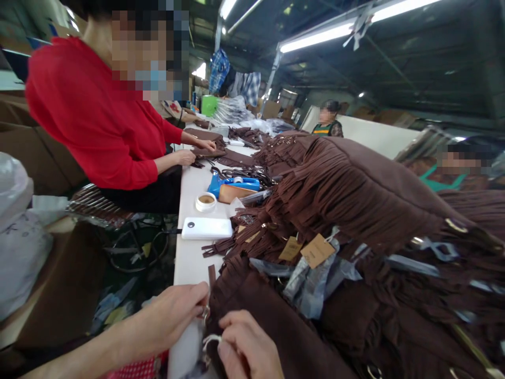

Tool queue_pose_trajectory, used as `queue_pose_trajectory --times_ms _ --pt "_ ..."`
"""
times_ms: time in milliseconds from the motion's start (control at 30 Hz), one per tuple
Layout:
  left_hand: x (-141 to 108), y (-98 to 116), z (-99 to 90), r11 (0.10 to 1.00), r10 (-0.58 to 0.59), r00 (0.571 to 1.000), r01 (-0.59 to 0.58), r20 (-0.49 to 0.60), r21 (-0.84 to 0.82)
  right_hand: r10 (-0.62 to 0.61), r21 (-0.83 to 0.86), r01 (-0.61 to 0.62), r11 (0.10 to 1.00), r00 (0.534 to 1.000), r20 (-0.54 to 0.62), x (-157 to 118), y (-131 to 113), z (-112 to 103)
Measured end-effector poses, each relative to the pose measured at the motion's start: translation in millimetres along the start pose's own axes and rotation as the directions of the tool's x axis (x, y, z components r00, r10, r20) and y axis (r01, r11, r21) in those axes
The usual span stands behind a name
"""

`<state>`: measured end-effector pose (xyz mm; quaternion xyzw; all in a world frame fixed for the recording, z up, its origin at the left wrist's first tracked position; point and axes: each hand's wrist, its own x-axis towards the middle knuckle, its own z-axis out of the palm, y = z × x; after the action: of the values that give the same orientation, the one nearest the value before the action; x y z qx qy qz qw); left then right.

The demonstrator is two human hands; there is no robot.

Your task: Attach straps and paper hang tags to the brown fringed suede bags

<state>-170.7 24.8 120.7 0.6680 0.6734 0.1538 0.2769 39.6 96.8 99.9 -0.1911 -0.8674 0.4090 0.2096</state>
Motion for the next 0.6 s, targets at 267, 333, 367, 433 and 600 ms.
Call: queue_pose_trajectory --times_ms 267,333,367,433,600 --pt "-6.8 1.1 -1.7 0.972 0.065 0.996 -0.076 -0.060 -0.223 0.380 0.264 -0.335 0.905 0.914 -0.143 -2.6 -13.2 1.8" --pt "-7.9 2.7 -1.7 0.963 0.043 0.996 -0.062 -0.078 -0.264 0.320 0.184 -0.289 0.940 0.931 -0.173 -2.3 -13.6 3.1" --pt "-8.4 3.8 -2.0 0.957 0.022 0.996 -0.045 -0.082 -0.288 0.295 0.154 -0.269 0.951 0.939 -0.176 -2.2 -12.7 3.6" --pt "-8.7 5.3 -1.8 0.944 -0.014 0.998 -0.007 -0.061 -0.331 0.265 0.107 -0.251 0.962 0.951 -0.160 -1.9 -8.6 4.9" --pt "-7.0 -3.1 8.7 0.948 0.017 0.997 -0.039 -0.073 -0.315 0.199 -0.030 -0.208 0.978 0.963 -0.181 -2.4 1.3 10.3"
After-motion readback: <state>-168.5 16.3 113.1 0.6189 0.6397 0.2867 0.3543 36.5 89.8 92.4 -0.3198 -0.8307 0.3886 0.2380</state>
